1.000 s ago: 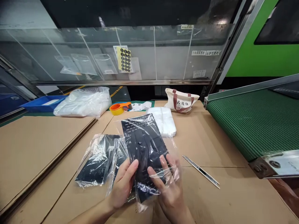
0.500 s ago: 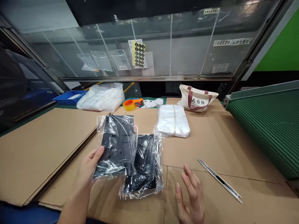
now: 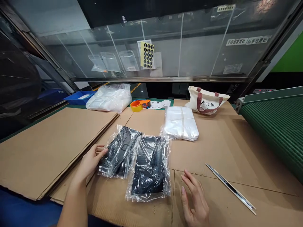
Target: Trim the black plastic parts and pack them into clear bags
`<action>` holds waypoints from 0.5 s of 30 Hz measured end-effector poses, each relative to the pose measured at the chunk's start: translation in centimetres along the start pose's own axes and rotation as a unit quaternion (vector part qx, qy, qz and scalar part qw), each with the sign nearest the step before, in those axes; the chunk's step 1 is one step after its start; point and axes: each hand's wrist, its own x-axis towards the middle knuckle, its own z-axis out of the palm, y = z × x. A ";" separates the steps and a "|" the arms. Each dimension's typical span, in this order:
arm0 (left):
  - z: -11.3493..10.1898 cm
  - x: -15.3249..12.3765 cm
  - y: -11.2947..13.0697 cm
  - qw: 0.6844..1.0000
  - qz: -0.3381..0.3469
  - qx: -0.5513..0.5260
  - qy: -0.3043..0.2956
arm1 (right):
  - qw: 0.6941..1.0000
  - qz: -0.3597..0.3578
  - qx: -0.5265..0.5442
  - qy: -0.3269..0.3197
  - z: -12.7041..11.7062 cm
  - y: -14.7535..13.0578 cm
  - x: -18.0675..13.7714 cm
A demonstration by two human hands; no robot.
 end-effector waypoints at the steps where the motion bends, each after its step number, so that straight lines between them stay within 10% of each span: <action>1: 0.1 0.0 -0.2 1.000 0.006 0.014 -0.003 | 1.000 0.004 0.001 -0.005 -0.1 0.2 0.0; 9: 0.5 -2.3 1.6 0.984 0.033 0.170 0.034 | 1.000 0.001 -0.010 -0.027 -0.3 0.4 0.3; 15: 2.8 -5.8 4.1 0.935 0.277 0.186 0.118 | 0.993 -0.062 -0.104 -0.007 -3.3 0.4 4.2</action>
